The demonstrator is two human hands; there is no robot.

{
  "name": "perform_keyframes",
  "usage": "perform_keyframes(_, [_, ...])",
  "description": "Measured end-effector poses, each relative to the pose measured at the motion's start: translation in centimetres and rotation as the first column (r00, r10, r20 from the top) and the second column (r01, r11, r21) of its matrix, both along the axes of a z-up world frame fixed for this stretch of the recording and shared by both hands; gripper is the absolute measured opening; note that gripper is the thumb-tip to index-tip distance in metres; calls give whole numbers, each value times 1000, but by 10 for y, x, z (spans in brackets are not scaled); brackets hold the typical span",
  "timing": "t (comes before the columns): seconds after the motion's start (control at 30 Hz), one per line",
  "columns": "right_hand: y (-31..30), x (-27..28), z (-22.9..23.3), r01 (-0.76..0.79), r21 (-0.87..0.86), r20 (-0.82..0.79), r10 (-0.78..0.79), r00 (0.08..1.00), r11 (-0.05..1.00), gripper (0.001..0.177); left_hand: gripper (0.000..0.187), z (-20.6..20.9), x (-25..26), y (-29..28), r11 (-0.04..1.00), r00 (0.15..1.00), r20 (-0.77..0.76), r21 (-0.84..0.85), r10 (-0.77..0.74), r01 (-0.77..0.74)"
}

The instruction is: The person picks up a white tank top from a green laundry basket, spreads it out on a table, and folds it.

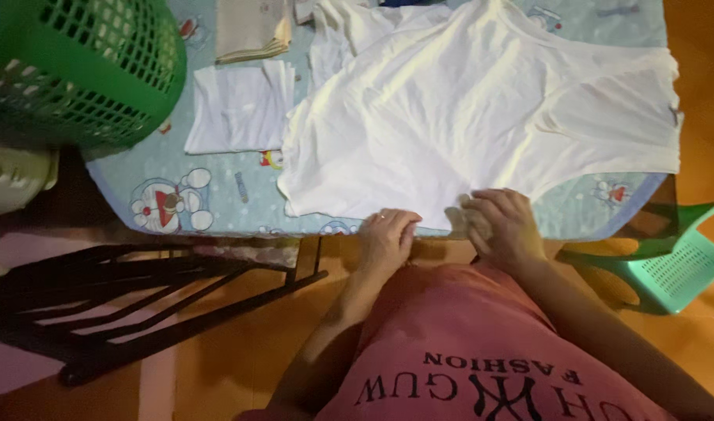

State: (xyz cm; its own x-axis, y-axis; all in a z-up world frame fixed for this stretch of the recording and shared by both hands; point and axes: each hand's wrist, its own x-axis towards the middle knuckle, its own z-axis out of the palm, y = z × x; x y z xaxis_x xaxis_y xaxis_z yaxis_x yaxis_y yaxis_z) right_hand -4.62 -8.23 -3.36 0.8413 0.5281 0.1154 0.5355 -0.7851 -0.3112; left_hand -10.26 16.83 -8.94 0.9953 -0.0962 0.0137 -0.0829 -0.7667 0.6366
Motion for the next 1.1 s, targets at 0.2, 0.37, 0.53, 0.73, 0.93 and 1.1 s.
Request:
perform_keyframes(0.2, [68, 18, -4, -131, -152, -58, 123, 991, 980, 69, 33, 8, 10, 36, 973, 977, 207, 210, 56, -100])
perform_keyframes(0.37, [103, 37, -7, -273, -191, -4, 277, 961, 943, 70, 61, 7, 8, 60, 932, 985, 124, 327, 120, -155])
perform_keyframes(0.53, [118, 53, -1, -333, -401, -12, 358, 934, 854, 73, 67, 16, 6, 80, 772, 933, -128, 605, 335, -194])
perform_keyframes(0.73, [114, 50, -15, -309, -279, 87, 344, 935, 909, 74, 67, 11, 2, 106, 740, 840, 21, 462, 542, -489])
perform_keyframes(0.93, [111, 53, -24, -343, -159, 190, 369, 910, 926, 75, 63, 24, 14, 118, 623, 677, -91, 494, 731, -606])
perform_keyframes(1.1, [109, 54, -21, -352, -236, 74, 378, 923, 906, 76, 67, 12, 14, 127, 520, 581, 126, 324, 804, -790])
